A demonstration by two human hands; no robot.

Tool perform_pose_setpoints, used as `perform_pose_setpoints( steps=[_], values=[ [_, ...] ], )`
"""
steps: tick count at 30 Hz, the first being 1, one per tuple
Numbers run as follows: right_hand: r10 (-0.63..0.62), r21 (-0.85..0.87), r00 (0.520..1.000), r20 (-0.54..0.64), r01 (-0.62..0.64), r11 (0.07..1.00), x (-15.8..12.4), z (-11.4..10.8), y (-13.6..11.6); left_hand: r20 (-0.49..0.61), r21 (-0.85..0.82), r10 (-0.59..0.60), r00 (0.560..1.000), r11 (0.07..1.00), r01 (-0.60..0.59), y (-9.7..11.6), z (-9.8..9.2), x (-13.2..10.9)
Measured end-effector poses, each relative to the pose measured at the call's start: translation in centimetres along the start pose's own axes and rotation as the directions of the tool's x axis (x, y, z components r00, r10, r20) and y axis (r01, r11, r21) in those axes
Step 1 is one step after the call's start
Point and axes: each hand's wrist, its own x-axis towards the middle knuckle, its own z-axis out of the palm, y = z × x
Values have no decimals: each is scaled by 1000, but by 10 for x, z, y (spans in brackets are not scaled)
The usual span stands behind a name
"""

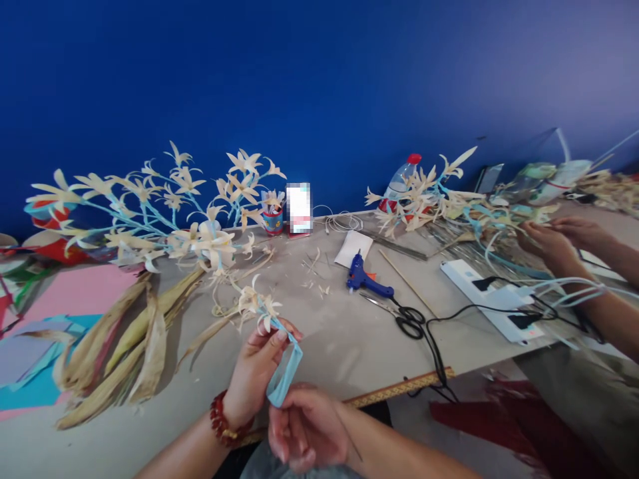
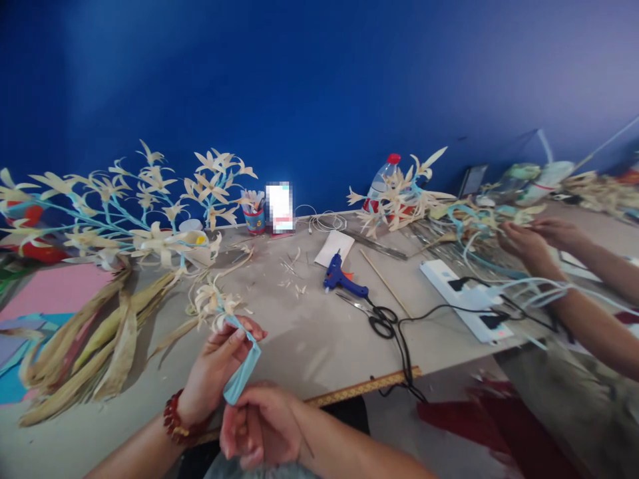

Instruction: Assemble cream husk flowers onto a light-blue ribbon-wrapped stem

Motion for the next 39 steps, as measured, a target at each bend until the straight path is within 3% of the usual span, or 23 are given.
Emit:
perform_pose_setpoints(
  steps=[6,9,12,15,18,20,21,23,25,27,29,36,39],
  values=[
    [-33,-55,999,-15,32,998,-2,-11,11,-66,-56,-39,997,998,35,-5,-4,4],
    [-66,-213,984,-168,30,976,-3,-19,22,-100,-99,-63,993,994,53,-4,-4,4],
    [-182,-422,937,-299,41,906,-10,-22,31,-140,-124,-91,986,990,74,-3,-4,4],
    [-304,-669,909,-284,39,742,-29,-5,29,-158,-125,-97,983,989,78,-3,-4,4],
    [-352,-839,921,-169,52,541,-55,28,15,-156,-97,-101,982,991,87,-4,-5,5],
    [-405,-940,911,-83,63,335,-72,50,1,-168,-76,-106,980,993,95,-5,-6,5],
    [-443,-962,893,-76,52,269,-79,58,-6,-177,-65,-107,978,993,96,-6,-6,5],
    [-513,-964,845,-151,-11,265,-90,69,-23,-194,-49,-99,976,995,91,-6,-6,6],
    [-654,-977,736,-175,-49,206,-95,71,-39,-200,-42,-90,976,996,83,-6,-6,6],
    [-802,-993,592,-86,-112,24,-93,65,-54,-201,-43,-92,975,995,85,-6,-6,6],
    [-848,-987,529,-7,-142,-80,-85,54,-66,-199,-38,-100,975,995,95,-6,-6,6],
    [-744,-990,662,-94,15,138,-50,25,-76,-195,18,-82,977,996,87,-6,-8,6],
    [-755,-997,651,-73,-53,51,-46,30,-77,-216,50,-66,974,996,78,-6,-8,6]
  ],
)
